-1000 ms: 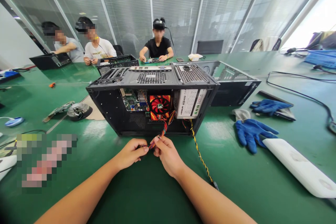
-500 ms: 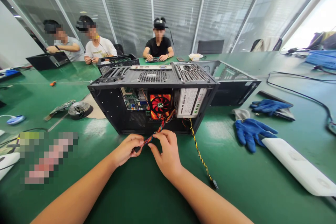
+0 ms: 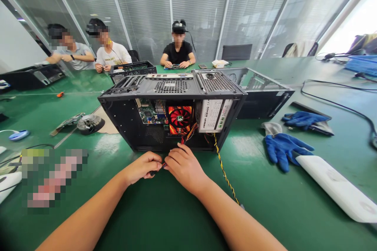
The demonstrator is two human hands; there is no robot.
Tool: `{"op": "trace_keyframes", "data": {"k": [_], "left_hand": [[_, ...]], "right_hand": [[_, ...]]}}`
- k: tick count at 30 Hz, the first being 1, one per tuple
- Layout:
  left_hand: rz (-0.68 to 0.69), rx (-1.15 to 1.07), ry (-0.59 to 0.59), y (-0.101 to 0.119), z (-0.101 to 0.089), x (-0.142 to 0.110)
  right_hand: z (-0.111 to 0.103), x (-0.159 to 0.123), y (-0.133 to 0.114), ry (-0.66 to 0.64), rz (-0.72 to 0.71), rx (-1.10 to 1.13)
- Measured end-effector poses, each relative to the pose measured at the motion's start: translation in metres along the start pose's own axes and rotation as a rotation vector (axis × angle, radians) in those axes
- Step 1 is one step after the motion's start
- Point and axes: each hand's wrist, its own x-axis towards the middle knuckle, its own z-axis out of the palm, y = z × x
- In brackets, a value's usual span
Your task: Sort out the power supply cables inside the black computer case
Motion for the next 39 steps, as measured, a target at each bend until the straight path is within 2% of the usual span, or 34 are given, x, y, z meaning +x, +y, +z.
{"op": "trace_keyframes", "data": {"k": [4, 8, 12, 14, 19, 24, 29, 34, 39], "left_hand": [[0.052, 0.203, -0.008, 0.002, -0.005, 0.000], [0.161, 0.402, -0.035, 0.004, -0.012, 0.002], [0.216, 0.486, 0.016, 0.005, -0.014, 0.001], [0.195, 0.457, 0.057, 0.006, -0.012, 0.000], [-0.058, 0.151, 0.128, 0.003, -0.006, -0.002], [-0.127, 0.005, 0.255, 0.001, -0.001, -0.002], [-0.102, -0.053, 0.255, 0.000, 0.002, -0.003], [0.007, 0.095, 0.208, -0.001, 0.002, -0.003], [0.050, 0.128, 0.192, 0.000, 0.002, -0.002]], "right_hand": [[0.005, 0.002, 0.007, -0.101, -0.060, -0.020], [0.010, 0.004, 0.007, -0.164, -0.032, -0.061], [0.012, 0.004, 0.007, -0.199, -0.014, -0.093], [0.012, 0.005, 0.008, -0.206, -0.006, -0.120], [0.013, 0.006, 0.009, -0.202, -0.003, -0.182], [0.011, 0.011, 0.005, -0.218, 0.018, -0.225], [0.012, 0.014, 0.000, -0.240, 0.015, -0.281], [0.011, 0.012, 0.000, -0.248, 0.020, -0.287], [0.008, 0.008, 0.007, -0.173, -0.028, -0.197]]}}
